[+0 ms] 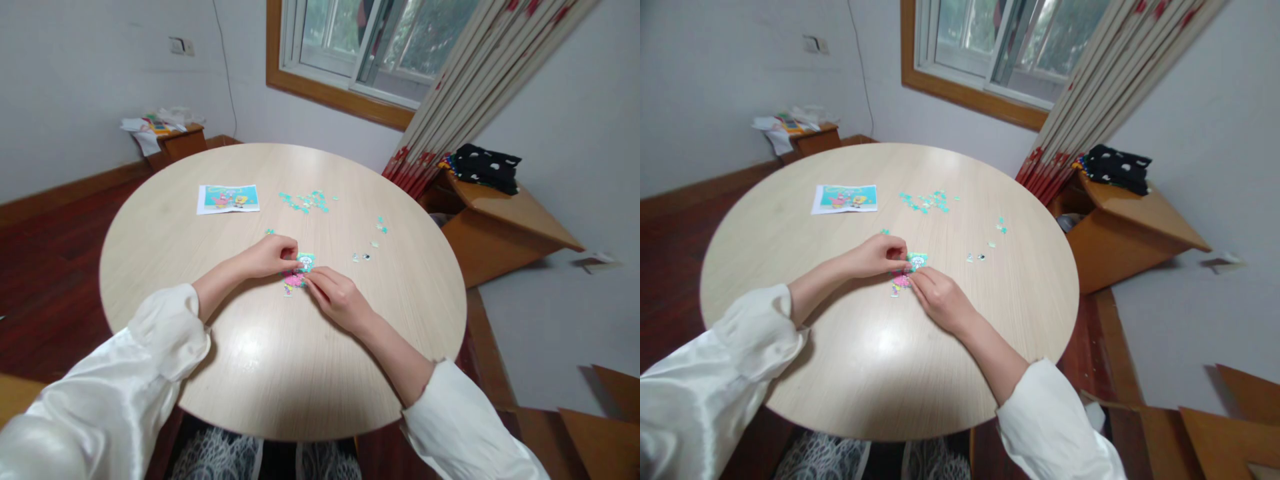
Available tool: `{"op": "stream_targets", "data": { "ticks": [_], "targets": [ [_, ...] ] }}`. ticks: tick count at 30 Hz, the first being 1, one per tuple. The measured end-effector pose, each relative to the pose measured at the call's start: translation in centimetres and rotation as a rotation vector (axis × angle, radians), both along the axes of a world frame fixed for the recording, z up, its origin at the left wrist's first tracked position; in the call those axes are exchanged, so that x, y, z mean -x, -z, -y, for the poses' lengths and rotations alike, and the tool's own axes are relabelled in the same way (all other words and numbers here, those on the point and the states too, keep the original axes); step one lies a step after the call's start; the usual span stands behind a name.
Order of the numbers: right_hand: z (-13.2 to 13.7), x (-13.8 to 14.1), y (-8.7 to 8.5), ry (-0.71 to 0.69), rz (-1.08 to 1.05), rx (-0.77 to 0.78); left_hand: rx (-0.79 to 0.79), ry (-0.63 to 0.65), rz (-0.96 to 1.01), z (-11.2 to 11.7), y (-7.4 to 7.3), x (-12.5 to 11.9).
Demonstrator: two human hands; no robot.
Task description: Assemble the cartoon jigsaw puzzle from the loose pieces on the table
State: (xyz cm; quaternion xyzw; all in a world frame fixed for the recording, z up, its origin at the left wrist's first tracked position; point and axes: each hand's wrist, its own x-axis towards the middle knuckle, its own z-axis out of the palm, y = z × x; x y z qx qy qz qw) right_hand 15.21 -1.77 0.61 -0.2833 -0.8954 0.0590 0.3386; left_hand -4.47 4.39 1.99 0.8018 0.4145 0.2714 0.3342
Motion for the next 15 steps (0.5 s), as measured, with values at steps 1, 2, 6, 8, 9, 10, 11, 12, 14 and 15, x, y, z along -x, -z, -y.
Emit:
{"op": "stream_targets", "data": {
  "ticks": [1, 2, 6, 8, 9, 10, 11, 12, 14, 15],
  "targets": [
    [0.10, 0.14, 0.17, -0.008, 0.008, -0.007, -0.005, 0.031, -0.039, 0.04, 0.12, -0.04],
    [0.11, 0.23, 0.34, -0.015, 0.019, -0.015, -0.015, 0.051, -0.065, 0.01, 0.19, -0.02],
    [-0.03, 0.34, 0.74, -0.051, 0.090, -0.062, -0.057, 0.102, -0.110, -0.29, 0.15, 0.21],
    [0.00, 0.37, 0.74, -0.057, 0.128, -0.105, -0.065, 0.129, -0.129, -0.29, 0.08, 0.25],
    [0.03, 0.38, 0.70, -0.058, 0.143, -0.133, -0.066, 0.139, -0.139, -0.25, 0.06, 0.24],
    [0.05, 0.41, 0.64, -0.057, 0.156, -0.161, -0.066, 0.145, -0.148, -0.20, 0.06, 0.22],
    [0.08, 0.44, 0.58, -0.055, 0.168, -0.183, -0.066, 0.150, -0.157, -0.16, 0.09, 0.20],
    [0.09, 0.47, 0.52, -0.053, 0.180, -0.196, -0.067, 0.154, -0.166, -0.13, 0.13, 0.19],
    [0.12, 0.51, 0.42, -0.047, 0.204, -0.194, -0.072, 0.163, -0.179, -0.13, 0.27, 0.20],
    [0.13, 0.52, 0.37, -0.047, 0.221, -0.182, -0.076, 0.166, -0.183, -0.16, 0.34, 0.22]
  ]
}}
